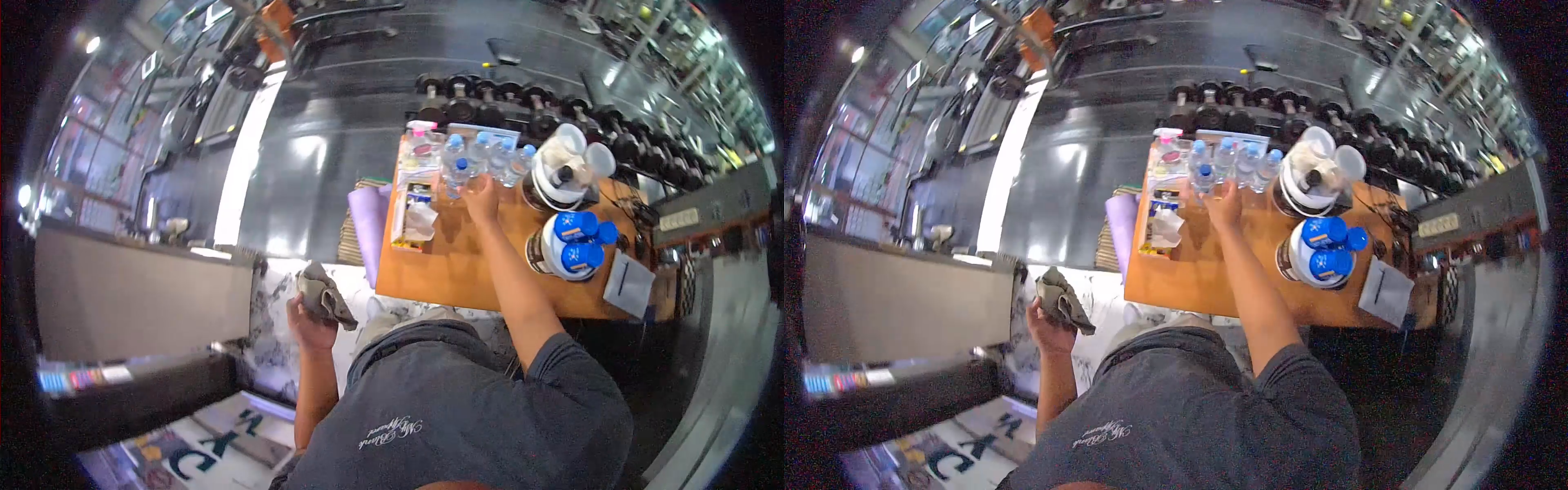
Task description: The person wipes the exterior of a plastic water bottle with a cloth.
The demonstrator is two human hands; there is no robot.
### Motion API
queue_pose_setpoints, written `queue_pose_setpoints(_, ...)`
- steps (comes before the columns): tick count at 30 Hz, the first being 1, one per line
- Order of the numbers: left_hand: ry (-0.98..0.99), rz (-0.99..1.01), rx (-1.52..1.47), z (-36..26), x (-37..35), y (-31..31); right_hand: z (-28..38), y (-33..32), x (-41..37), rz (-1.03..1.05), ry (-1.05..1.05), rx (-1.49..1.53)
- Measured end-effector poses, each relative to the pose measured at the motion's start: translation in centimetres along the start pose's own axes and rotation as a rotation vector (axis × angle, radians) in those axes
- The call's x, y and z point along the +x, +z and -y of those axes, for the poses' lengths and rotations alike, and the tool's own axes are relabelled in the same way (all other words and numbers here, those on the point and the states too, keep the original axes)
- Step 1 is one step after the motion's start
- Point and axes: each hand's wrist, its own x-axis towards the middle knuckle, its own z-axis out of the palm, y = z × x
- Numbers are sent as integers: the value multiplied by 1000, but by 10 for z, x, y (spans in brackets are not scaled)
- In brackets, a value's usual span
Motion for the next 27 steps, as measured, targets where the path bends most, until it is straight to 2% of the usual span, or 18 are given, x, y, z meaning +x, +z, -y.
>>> queue_pose_setpoints(1,34,-9,-14,3,-12,0,-3,12,7,-29,-53,-46)
queue_pose_setpoints(4,144,-50,-32,10,-41,-5,2,37,24,117,101,-135)
queue_pose_setpoints(8,220,-60,-81,12,-66,-28,-10,68,26,-16,66,-193)
queue_pose_setpoints(11,312,121,-63,18,-74,-56,-9,60,18,0,24,15)
queue_pose_setpoints(15,298,-1,-129,21,-75,-54,-8,26,2,24,123,57)
queue_pose_setpoints(17,294,-65,-147,18,-75,-29,-3,-3,-7,75,82,284)
queue_pose_setpoints(18,263,7,-147,17,-70,-31,6,-25,-14,99,67,392)
queue_pose_setpoints(19,226,81,-144,14,-63,-35,33,-48,-26,103,73,649)
queue_pose_setpoints(20,185,157,-141,11,-55,-36,47,-66,-35,124,88,731)
queue_pose_setpoints(21,91,187,-229,11,-51,-23,57,-81,-42,139,99,815)
queue_pose_setpoints(24,-91,127,-126,9,-29,-2,37,-104,-63,268,208,1006)
queue_pose_setpoints(26,-211,228,-155,22,15,-30,70,-135,-89,385,327,1166)
queue_pose_setpoints(27,-261,270,-150,24,23,-19,82,-143,-102,428,336,1227)
